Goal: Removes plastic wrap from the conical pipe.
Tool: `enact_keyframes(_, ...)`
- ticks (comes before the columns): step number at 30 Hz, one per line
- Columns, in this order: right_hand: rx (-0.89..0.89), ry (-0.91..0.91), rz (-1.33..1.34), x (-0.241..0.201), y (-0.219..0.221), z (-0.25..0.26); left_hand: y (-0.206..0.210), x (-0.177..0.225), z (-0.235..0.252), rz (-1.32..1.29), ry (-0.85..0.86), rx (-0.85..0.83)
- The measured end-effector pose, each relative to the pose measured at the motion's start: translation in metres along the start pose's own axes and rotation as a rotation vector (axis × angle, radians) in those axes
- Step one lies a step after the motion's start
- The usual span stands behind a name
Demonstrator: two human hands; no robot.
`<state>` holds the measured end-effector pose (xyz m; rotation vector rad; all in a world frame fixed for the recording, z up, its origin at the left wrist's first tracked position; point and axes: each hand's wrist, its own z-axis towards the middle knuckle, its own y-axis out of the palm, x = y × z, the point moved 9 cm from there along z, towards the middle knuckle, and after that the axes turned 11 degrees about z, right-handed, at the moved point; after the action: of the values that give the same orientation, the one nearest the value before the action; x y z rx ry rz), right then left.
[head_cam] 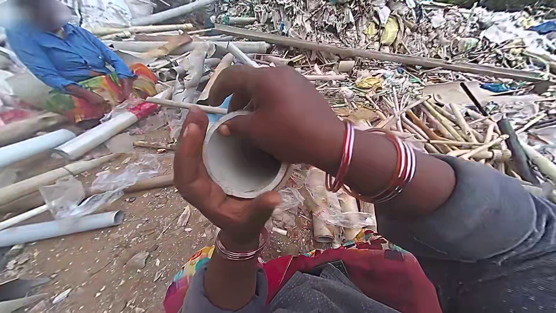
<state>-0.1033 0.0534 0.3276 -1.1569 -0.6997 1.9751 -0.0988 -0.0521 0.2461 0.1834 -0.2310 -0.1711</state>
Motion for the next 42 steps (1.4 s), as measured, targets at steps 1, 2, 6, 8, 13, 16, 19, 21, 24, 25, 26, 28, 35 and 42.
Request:
enact_keyframes(1,0.004,-0.054,0.008,-0.008,0.013,0.004,-0.015,-0.008,-0.003,0.001,-0.026,0.107)
enact_keyframes(2,0.032,-0.130,0.054,-0.015,0.023,0.006,-0.029,-0.015,-0.004,0.003,-0.055,0.186)
enact_keyframes(6,0.286,-0.310,0.641,0.019,0.032,-0.007,-0.067,-0.040,-0.005,0.053,-0.160,0.279)
enact_keyframes(8,0.399,-0.190,0.787,0.071,0.048,-0.030,-0.080,-0.049,-0.004,0.100,-0.206,0.296)
enact_keyframes(13,0.186,0.488,0.981,0.174,0.164,-0.077,-0.092,-0.059,0.000,0.243,-0.307,0.235)
enact_keyframes(16,-0.076,0.527,1.104,0.166,0.208,-0.074,-0.088,-0.059,0.004,0.315,-0.333,0.134)
enact_keyframes(19,-0.141,0.402,1.295,0.146,0.222,-0.058,-0.080,-0.052,0.005,0.401,-0.342,0.028)
enact_keyframes(21,-0.113,0.337,1.517,0.136,0.226,-0.049,-0.074,-0.044,0.005,0.489,-0.354,-0.017)
enact_keyframes(24,-0.077,0.326,1.808,0.121,0.225,-0.046,-0.067,-0.036,0.005,0.498,-0.350,-0.007)
enact_keyframes(25,-0.075,0.370,1.852,0.119,0.226,-0.050,-0.067,-0.037,0.005,0.463,-0.345,0.016)
enact_keyframes(26,-0.081,0.438,1.873,0.119,0.226,-0.054,-0.070,-0.038,0.005,0.428,-0.337,0.044)
enact_keyframes(28,-0.106,0.568,1.844,0.122,0.225,-0.067,-0.080,-0.045,0.006,0.408,-0.334,0.103)
enact_keyframes(35,-0.109,0.732,1.749,0.125,0.198,-0.104,-0.111,-0.064,-0.001,0.429,-0.408,0.200)
enact_keyframes(42,0.072,0.623,1.679,0.127,0.124,-0.124,-0.102,-0.061,0.003,0.364,-0.252,0.132)
